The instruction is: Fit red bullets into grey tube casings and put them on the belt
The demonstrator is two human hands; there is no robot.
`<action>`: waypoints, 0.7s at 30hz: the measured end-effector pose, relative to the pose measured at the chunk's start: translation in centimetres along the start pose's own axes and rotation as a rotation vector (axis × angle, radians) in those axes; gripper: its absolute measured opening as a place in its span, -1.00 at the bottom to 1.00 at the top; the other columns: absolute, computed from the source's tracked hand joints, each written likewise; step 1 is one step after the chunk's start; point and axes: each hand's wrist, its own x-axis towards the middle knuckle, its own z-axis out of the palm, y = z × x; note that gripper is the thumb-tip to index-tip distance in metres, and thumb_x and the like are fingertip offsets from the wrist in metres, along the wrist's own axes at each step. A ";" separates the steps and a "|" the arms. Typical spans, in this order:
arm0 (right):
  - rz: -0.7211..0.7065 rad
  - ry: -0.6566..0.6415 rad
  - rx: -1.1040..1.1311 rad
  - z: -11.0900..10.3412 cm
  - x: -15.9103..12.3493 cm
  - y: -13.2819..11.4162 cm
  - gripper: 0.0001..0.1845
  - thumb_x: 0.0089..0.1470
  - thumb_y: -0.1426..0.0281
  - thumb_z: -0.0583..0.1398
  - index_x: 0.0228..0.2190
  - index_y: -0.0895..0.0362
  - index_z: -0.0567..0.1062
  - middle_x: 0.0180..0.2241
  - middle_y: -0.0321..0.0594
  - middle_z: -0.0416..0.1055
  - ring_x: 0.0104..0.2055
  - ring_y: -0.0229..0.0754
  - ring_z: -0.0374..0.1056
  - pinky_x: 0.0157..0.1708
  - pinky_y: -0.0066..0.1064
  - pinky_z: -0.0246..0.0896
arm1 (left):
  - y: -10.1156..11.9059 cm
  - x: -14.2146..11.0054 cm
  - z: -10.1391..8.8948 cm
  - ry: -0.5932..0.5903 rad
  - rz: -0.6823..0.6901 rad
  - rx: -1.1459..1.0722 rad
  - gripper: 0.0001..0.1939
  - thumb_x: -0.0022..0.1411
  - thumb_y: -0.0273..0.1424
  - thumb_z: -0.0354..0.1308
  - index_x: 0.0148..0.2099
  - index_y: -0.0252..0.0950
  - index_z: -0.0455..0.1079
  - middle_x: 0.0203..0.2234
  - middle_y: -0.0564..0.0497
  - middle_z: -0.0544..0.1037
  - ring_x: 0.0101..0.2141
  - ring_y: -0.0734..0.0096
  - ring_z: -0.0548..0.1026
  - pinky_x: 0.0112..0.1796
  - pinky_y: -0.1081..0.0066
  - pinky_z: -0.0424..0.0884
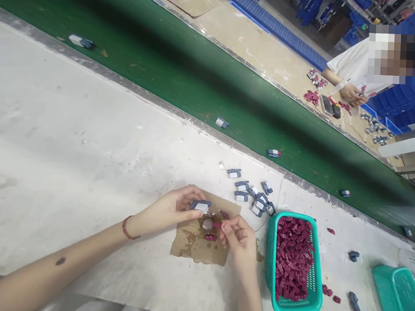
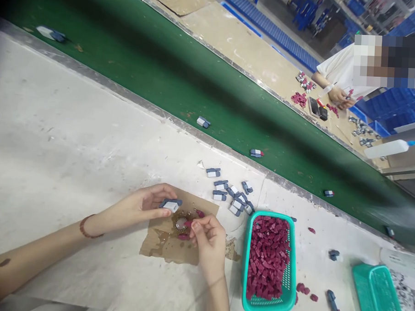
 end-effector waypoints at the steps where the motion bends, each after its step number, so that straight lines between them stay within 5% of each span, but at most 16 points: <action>1: 0.005 0.013 0.062 -0.1 0.0 -0.1 -0.64 -0.01 0.09 0.28 -0.54 0.10 0.38 -0.66 -0.36 0.33 -0.64 -0.31 0.17 -0.63 -0.49 0.10 | 0.1 -0.2 0.2 -0.013 0.020 0.040 -0.70 0.13 -0.25 0.22 -0.10 -0.24 0.37 -0.13 -0.11 0.55 -0.08 0.15 0.50 -0.11 0.29 0.44; 8: -0.076 0.050 0.213 0.4 -0.2 -1.0 -0.65 -0.05 0.10 0.33 -0.51 0.11 0.43 -0.66 -0.38 0.33 -0.64 -0.33 0.18 -0.63 -0.51 0.14 | -0.5 -0.8 0.7 -0.167 0.189 0.296 -0.66 0.36 -0.29 -0.10 0.03 -0.27 0.39 -0.09 -0.11 0.55 -0.10 0.19 0.50 -0.06 0.33 0.39; 21: -0.156 -0.055 0.106 1.7 -0.2 -1.2 -0.71 0.07 0.15 0.26 -0.46 0.12 0.45 -0.59 -0.35 0.36 -0.54 -0.30 0.26 -0.50 -0.48 0.19 | -0.7 -1.0 0.9 -0.253 0.338 0.445 -0.61 0.45 -0.21 -0.26 -0.08 -0.28 0.34 -0.26 -0.09 0.54 -0.27 0.28 0.49 -0.23 0.39 0.36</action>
